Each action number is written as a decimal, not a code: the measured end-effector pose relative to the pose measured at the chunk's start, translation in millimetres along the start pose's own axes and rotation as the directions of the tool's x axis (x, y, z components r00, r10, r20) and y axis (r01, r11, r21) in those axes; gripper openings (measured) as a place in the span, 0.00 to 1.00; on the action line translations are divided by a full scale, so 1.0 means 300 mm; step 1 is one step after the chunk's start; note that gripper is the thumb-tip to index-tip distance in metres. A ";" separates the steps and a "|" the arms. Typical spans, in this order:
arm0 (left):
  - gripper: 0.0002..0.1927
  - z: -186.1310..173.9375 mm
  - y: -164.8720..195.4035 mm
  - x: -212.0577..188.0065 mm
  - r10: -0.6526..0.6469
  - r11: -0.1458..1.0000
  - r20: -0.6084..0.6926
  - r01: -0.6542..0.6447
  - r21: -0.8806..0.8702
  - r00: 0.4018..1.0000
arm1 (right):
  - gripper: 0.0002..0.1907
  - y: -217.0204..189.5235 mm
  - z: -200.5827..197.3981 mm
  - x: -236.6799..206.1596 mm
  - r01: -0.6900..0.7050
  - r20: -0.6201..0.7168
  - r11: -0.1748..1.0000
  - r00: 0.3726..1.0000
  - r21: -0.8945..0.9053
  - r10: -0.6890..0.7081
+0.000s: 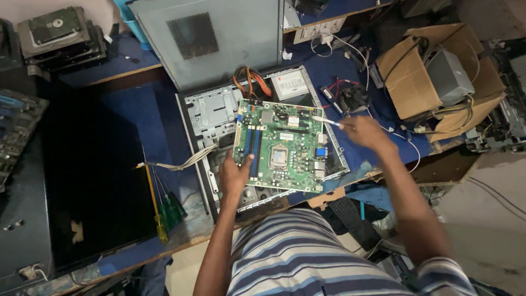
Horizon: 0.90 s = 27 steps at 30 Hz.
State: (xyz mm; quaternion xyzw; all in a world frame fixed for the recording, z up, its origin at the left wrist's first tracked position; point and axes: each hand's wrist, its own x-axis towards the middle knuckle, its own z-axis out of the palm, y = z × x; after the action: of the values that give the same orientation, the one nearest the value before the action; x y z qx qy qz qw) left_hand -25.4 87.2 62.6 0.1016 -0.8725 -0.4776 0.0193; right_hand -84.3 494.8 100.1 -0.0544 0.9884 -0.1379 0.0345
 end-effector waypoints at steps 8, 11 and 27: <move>0.25 0.000 -0.002 -0.001 -0.029 0.999 0.002 0.028 0.037 1.000 | 0.15 -0.028 -0.016 0.020 0.043 0.052 0.998 0.998 -0.054 -0.040; 0.26 0.005 -0.010 0.001 -0.008 0.999 -0.003 0.008 0.037 1.000 | 0.15 -0.092 0.000 0.044 0.026 0.067 0.999 0.997 -0.044 -0.023; 0.27 -0.017 -0.016 -0.009 -0.066 0.987 0.036 0.059 0.147 0.997 | 0.17 -0.124 0.011 0.063 0.137 0.025 0.990 0.990 0.020 -0.137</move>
State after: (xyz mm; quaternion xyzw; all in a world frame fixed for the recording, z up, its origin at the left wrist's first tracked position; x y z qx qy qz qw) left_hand -21.4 80.9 61.6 0.1202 -0.9017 -0.4147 -0.0211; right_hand -99.3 456.0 106.2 -0.1237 0.9804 -0.1484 0.0383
